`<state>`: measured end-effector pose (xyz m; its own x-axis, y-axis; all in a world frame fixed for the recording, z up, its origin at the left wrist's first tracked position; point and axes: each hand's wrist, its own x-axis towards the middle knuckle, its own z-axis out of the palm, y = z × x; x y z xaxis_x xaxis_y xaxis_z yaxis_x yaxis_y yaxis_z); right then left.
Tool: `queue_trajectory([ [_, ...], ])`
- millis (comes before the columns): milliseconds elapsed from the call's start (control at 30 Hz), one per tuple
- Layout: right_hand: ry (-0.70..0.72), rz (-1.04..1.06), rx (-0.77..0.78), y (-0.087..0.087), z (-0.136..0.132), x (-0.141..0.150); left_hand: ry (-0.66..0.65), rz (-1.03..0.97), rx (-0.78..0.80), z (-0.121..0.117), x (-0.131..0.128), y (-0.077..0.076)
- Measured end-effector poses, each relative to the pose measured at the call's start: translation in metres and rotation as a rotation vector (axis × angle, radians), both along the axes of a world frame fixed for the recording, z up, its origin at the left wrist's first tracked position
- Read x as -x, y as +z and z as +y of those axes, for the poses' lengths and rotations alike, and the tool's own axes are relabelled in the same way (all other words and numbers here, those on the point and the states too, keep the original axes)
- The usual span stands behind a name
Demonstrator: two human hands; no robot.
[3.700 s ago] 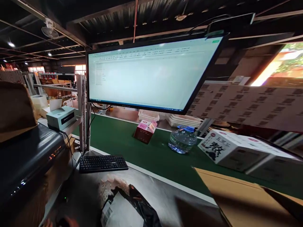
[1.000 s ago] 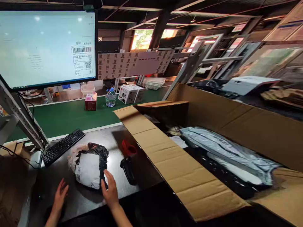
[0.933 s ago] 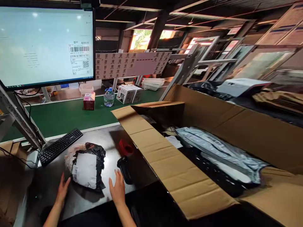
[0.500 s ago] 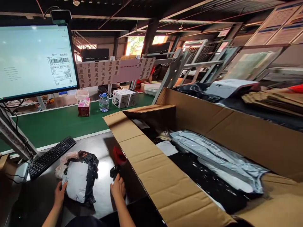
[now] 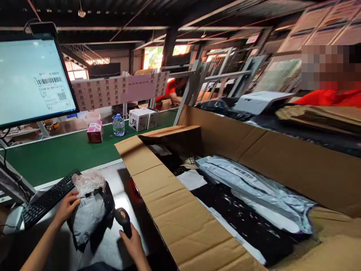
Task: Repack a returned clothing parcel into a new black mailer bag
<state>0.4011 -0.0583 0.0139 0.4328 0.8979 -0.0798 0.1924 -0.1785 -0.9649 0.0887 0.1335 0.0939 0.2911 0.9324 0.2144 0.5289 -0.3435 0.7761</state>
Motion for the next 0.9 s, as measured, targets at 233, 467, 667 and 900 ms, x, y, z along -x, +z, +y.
queue_trajectory([
  [233,0.266,-0.016,0.063,0.115,-0.026,0.040,-0.257,0.266,-0.009,0.002,-0.022,0.046],
  [467,0.267,0.020,0.099,0.140,-0.041,0.061,-0.337,0.250,0.005,-0.012,-0.018,0.046],
  [667,0.344,-0.061,0.043,0.147,-0.066,0.086,-0.574,0.246,0.312,-0.011,-0.020,0.054],
  [900,0.352,-0.158,0.062,0.135,-0.096,0.101,-0.617,0.348,0.240,-0.023,-0.025,0.043],
])
